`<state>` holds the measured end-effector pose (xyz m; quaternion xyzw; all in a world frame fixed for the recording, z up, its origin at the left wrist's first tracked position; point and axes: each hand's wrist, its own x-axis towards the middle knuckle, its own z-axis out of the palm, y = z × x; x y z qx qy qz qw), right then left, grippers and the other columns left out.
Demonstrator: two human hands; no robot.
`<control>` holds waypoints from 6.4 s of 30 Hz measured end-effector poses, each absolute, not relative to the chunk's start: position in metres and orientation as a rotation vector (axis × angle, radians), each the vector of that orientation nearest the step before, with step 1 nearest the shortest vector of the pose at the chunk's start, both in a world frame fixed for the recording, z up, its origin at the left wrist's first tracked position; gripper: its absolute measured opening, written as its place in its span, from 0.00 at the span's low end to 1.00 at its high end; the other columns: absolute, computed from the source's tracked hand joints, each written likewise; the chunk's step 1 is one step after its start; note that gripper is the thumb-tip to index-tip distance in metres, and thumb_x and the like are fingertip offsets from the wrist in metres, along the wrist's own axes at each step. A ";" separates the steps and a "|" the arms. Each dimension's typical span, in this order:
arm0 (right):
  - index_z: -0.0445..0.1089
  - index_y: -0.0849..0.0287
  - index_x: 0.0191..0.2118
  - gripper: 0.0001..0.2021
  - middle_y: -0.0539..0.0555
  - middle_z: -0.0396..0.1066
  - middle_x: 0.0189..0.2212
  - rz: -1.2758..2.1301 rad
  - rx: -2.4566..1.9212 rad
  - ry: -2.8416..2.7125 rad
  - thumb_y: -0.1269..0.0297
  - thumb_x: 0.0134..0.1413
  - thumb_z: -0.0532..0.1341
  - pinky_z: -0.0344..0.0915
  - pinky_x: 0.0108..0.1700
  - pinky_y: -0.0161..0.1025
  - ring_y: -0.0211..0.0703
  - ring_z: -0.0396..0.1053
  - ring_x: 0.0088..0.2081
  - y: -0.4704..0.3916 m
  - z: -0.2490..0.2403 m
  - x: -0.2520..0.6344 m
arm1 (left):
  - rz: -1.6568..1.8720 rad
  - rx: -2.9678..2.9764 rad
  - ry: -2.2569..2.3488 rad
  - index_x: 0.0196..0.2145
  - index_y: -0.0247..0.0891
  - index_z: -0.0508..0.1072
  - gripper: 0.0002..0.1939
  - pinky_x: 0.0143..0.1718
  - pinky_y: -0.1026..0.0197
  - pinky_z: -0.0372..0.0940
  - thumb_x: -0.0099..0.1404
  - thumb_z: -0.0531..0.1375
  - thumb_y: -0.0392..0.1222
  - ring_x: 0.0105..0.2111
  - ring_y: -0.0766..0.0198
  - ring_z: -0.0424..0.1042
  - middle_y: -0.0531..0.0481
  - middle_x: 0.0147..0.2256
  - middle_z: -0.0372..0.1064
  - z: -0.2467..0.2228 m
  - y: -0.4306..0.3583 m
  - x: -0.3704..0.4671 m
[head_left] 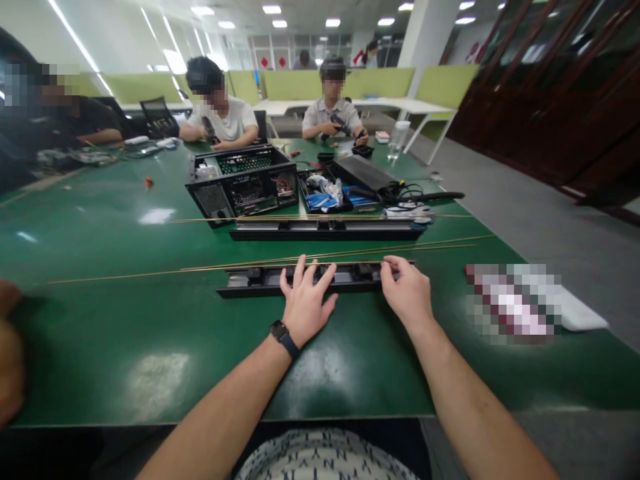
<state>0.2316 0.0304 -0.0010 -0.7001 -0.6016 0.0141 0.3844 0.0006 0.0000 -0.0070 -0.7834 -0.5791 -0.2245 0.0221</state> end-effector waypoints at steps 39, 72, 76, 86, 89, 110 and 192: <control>0.79 0.57 0.51 0.17 0.58 0.82 0.40 -0.032 -1.765 -1.574 0.60 0.66 0.56 0.65 0.55 0.49 0.52 0.78 0.44 0.030 0.000 0.230 | -0.671 -2.402 -1.791 0.70 0.55 0.64 0.32 0.70 0.25 0.42 0.70 0.60 0.50 0.75 0.43 0.48 0.40 0.69 0.62 -0.008 0.001 0.001; 0.79 0.57 0.49 0.16 0.57 0.83 0.40 -0.022 -1.746 -1.568 0.60 0.65 0.57 0.67 0.55 0.48 0.50 0.79 0.43 0.032 -0.001 0.233 | -0.726 -2.421 -1.751 0.70 0.54 0.64 0.32 0.69 0.23 0.43 0.70 0.62 0.48 0.74 0.42 0.49 0.38 0.69 0.62 -0.010 0.002 0.000; 0.80 0.58 0.48 0.16 0.58 0.83 0.39 -0.044 -1.794 -1.559 0.60 0.65 0.56 0.67 0.55 0.49 0.52 0.79 0.43 0.032 0.001 0.232 | -0.737 -2.421 -1.750 0.70 0.54 0.64 0.32 0.68 0.22 0.43 0.70 0.62 0.48 0.74 0.42 0.49 0.37 0.69 0.62 -0.011 0.002 0.000; 0.81 0.57 0.49 0.16 0.58 0.82 0.39 -0.054 -1.846 -1.522 0.61 0.67 0.57 0.66 0.53 0.48 0.51 0.78 0.43 0.032 0.000 0.236 | -0.742 -2.431 -1.758 0.70 0.54 0.64 0.32 0.69 0.23 0.43 0.70 0.62 0.48 0.74 0.43 0.49 0.38 0.69 0.63 -0.009 0.002 0.000; 0.81 0.57 0.49 0.17 0.58 0.82 0.39 -0.065 -1.854 -1.518 0.60 0.67 0.56 0.66 0.53 0.48 0.51 0.78 0.42 0.032 0.000 0.236 | -0.740 -2.432 -1.770 0.69 0.54 0.64 0.32 0.69 0.23 0.43 0.70 0.62 0.48 0.74 0.42 0.50 0.38 0.69 0.62 -0.009 0.002 0.001; 0.80 0.58 0.49 0.17 0.59 0.82 0.39 -0.054 -1.787 -1.580 0.59 0.66 0.56 0.66 0.54 0.48 0.51 0.77 0.42 0.031 0.000 0.234 | -0.747 -2.433 -1.764 0.69 0.54 0.64 0.31 0.69 0.24 0.42 0.70 0.62 0.48 0.74 0.42 0.50 0.38 0.68 0.63 -0.009 0.001 0.000; 0.80 0.57 0.48 0.17 0.58 0.82 0.39 -0.024 -1.857 -1.491 0.59 0.64 0.56 0.66 0.54 0.49 0.52 0.78 0.43 0.032 0.002 0.236 | -1.268 -1.973 -1.972 0.52 0.38 0.80 0.22 0.61 0.41 0.67 0.66 0.54 0.27 0.60 0.46 0.70 0.36 0.58 0.70 -0.011 0.018 -0.020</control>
